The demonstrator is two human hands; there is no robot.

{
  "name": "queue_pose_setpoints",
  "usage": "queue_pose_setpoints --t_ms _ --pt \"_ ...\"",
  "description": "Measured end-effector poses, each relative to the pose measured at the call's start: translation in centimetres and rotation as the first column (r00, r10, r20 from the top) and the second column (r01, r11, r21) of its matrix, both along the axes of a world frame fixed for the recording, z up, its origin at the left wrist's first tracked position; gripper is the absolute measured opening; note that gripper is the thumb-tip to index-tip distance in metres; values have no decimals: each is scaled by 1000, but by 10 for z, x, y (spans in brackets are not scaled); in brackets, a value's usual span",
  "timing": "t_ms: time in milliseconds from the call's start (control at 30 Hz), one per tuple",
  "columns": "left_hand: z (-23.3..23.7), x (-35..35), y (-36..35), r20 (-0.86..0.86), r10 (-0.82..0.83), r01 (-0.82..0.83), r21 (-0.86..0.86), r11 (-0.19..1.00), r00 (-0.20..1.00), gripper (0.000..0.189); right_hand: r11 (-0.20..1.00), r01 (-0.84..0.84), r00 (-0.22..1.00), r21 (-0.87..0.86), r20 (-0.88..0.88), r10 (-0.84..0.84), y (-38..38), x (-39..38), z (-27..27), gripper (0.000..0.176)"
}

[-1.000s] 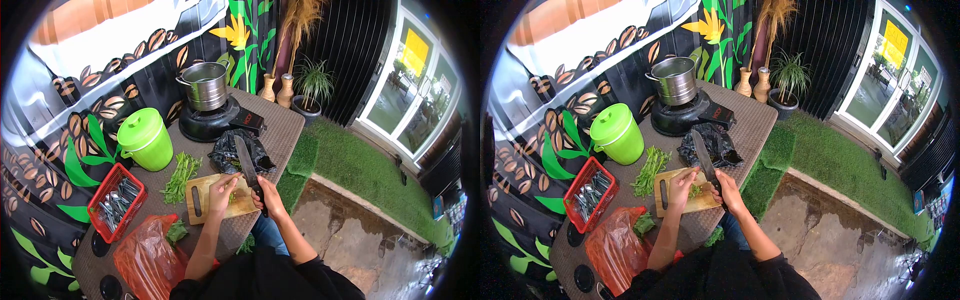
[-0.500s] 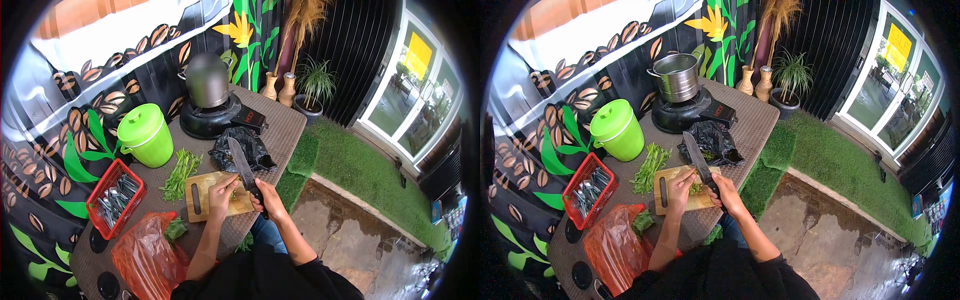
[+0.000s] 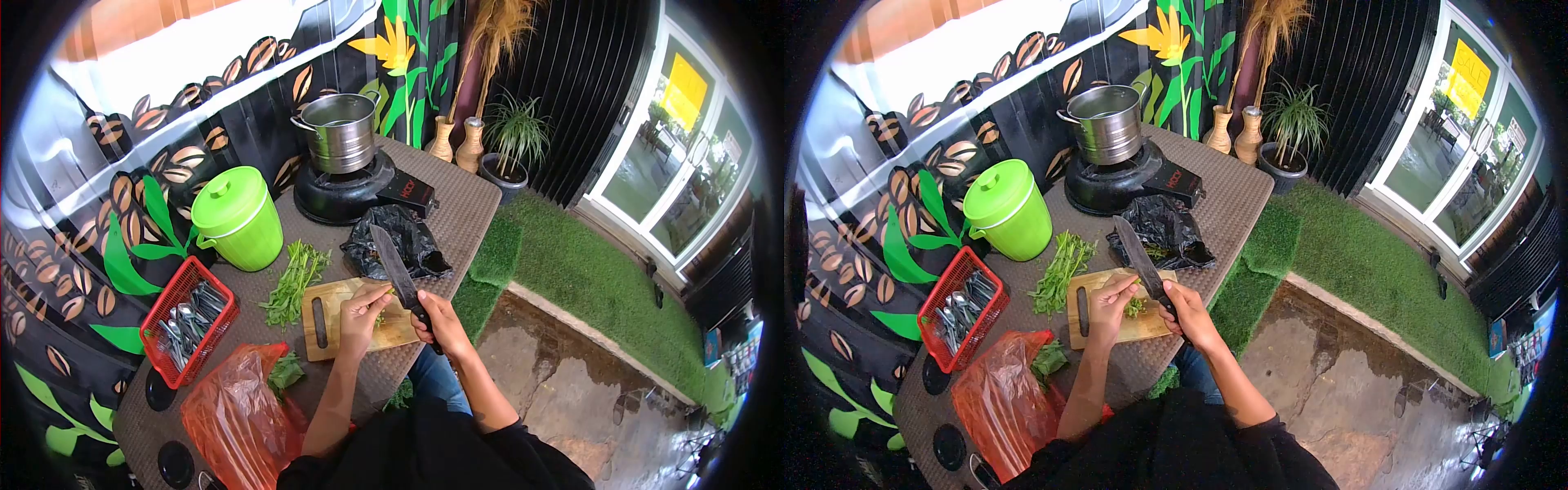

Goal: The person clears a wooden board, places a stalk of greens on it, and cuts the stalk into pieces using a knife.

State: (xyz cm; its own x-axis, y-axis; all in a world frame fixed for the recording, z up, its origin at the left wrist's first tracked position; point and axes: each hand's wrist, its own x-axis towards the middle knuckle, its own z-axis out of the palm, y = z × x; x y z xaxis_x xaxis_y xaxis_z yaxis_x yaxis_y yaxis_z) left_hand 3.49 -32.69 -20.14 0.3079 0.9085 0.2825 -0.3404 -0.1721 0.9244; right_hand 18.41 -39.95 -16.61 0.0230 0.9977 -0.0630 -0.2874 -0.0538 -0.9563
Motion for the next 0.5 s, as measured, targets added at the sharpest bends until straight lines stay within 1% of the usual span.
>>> queue_pose_setpoints --t_ms 167,333,500 --pt "-6 -3 8 -34 -24 26 64 998 999 22 999 -38 999 6 18 38 0 4 -5 35" --pt "-6 -5 9 -61 -35 37 44 998 998 20 998 -57 998 6 36 57 0 4 -7 35" --pt "-3 -7 9 -83 -54 59 56 997 995 20 998 -57 998 -13 16 57 -2 4 -9 34"
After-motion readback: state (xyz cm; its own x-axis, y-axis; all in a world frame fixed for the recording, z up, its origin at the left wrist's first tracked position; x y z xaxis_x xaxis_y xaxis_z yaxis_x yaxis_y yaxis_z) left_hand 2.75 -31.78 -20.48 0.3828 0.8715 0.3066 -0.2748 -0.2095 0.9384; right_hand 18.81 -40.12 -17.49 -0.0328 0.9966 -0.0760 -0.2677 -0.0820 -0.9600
